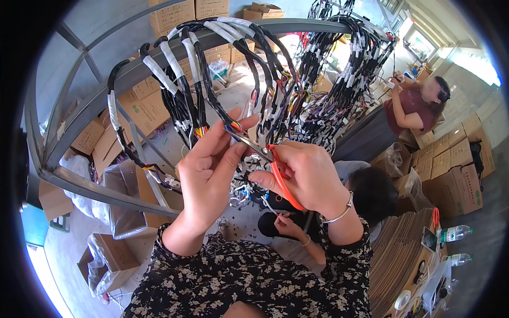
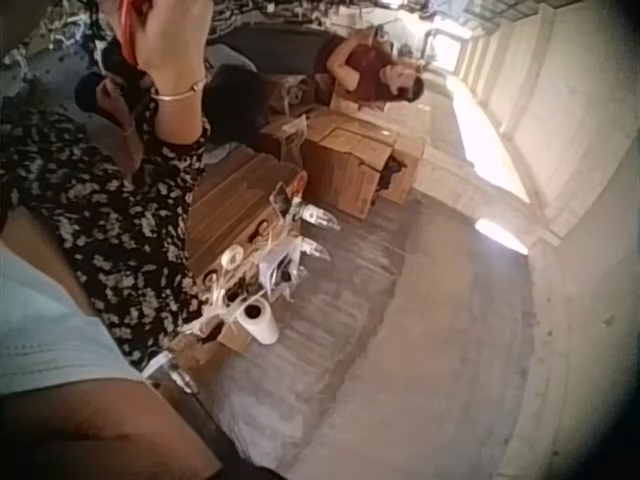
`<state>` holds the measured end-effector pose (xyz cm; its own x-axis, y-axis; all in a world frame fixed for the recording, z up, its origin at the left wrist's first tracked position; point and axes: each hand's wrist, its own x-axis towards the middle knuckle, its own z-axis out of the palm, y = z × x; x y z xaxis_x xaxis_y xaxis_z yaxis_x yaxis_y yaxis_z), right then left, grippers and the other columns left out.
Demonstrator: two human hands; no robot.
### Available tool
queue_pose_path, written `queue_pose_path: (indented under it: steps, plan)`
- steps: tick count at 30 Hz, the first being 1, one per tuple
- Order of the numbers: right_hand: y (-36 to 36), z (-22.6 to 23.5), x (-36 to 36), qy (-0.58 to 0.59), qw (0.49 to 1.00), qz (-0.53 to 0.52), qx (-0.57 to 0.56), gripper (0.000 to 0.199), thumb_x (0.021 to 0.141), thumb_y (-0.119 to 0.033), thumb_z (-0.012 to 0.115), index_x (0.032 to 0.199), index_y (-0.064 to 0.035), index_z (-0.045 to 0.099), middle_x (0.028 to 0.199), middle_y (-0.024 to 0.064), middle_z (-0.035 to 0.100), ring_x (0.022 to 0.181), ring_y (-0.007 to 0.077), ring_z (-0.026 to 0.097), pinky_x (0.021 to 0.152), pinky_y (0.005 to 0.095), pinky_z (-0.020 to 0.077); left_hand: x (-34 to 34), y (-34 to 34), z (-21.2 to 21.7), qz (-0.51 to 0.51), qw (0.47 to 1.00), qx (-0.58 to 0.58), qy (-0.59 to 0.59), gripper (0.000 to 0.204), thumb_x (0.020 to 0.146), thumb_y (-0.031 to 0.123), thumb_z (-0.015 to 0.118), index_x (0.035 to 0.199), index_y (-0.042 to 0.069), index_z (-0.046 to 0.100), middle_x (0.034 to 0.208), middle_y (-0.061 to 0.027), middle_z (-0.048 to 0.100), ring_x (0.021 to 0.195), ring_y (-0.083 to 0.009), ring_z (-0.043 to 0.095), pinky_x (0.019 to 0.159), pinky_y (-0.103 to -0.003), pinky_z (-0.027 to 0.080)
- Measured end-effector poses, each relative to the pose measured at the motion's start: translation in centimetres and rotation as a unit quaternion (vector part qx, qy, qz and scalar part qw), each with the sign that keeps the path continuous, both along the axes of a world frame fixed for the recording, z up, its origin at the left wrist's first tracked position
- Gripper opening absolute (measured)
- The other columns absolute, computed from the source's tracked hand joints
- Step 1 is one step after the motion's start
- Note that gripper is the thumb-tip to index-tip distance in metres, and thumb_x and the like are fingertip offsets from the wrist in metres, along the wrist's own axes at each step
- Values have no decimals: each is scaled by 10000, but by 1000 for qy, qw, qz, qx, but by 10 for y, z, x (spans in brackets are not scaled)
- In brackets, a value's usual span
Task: Trimming excess electrical insulation or wire segments from a large bundle of wire harnesses using scissors.
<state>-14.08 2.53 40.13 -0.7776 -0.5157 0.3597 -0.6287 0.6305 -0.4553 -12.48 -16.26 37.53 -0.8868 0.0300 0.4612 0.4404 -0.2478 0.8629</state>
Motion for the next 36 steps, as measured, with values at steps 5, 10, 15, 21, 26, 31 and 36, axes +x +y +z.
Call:
queue_pose_path:
  steps: [5, 10, 15, 21, 26, 31, 36]
  plan:
    - [-2, 2, 3, 16, 1000, -16, 9, 475, 817, -454, 792, 782, -14, 616, 647, 87, 528, 551, 280, 555, 508, 371, 427, -5, 1, -6, -4, 1000, -7, 1, 455, 1001, -85, 478, 1453, -71, 431, 1305, -158, 647, 986, -115, 650, 862, -265, 541]
    - [-1, 5, 2, 22, 999, -27, 23, 469, 816, -453, 794, 784, -16, 625, 645, 89, 535, 551, 279, 559, 511, 370, 430, -6, 2, -11, 31, 999, -21, 26, 430, 997, -77, 490, 1426, -73, 464, 1288, -150, 660, 921, -129, 684, 818, -272, 552]
    - [-3, -2, -5, 20, 1000, 1, -20, 467, 814, -444, 803, 765, -14, 626, 632, 95, 533, 545, 289, 552, 519, 379, 428, -7, 3, -16, 67, 995, -42, 56, 392, 990, -76, 504, 1382, -84, 499, 1259, -159, 674, 895, -142, 700, 782, -276, 559]
    - [-3, -11, -14, -17, 994, 59, -92, 492, 807, -416, 823, 668, -15, 572, 580, 108, 478, 511, 298, 491, 510, 373, 392, -7, 4, -13, 85, 992, -49, 76, 360, 984, -74, 517, 1343, -80, 539, 1242, -157, 686, 872, -132, 695, 774, -270, 554]
    - [-5, -22, -20, -33, 986, 81, -143, 529, 831, -400, 812, 602, -25, 518, 530, 90, 453, 457, 254, 408, 463, 346, 333, -5, 2, -12, 89, 991, -71, 77, 355, 978, -80, 518, 1331, -79, 552, 1261, -151, 681, 869, -127, 682, 779, -269, 548]
    - [-5, -22, -16, -94, 969, 118, -195, 545, 879, -411, 774, 584, -28, 522, 502, 38, 417, 466, 149, 355, 453, 310, 292, -3, 0, -11, 79, 987, -113, 84, 402, 1031, -40, 469, 1429, -93, 436, 1304, -178, 642, 959, -96, 633, 854, -244, 513]
    - [-11, -21, -9, -185, 941, 133, -250, 551, 908, -424, 744, 590, -28, 533, 511, -9, 423, 493, 80, 359, 456, 291, 284, -1, -3, -8, 51, 993, -89, 60, 412, 1025, -69, 440, 1436, -97, 424, 1322, -206, 621, 984, -126, 655, 886, -268, 525]
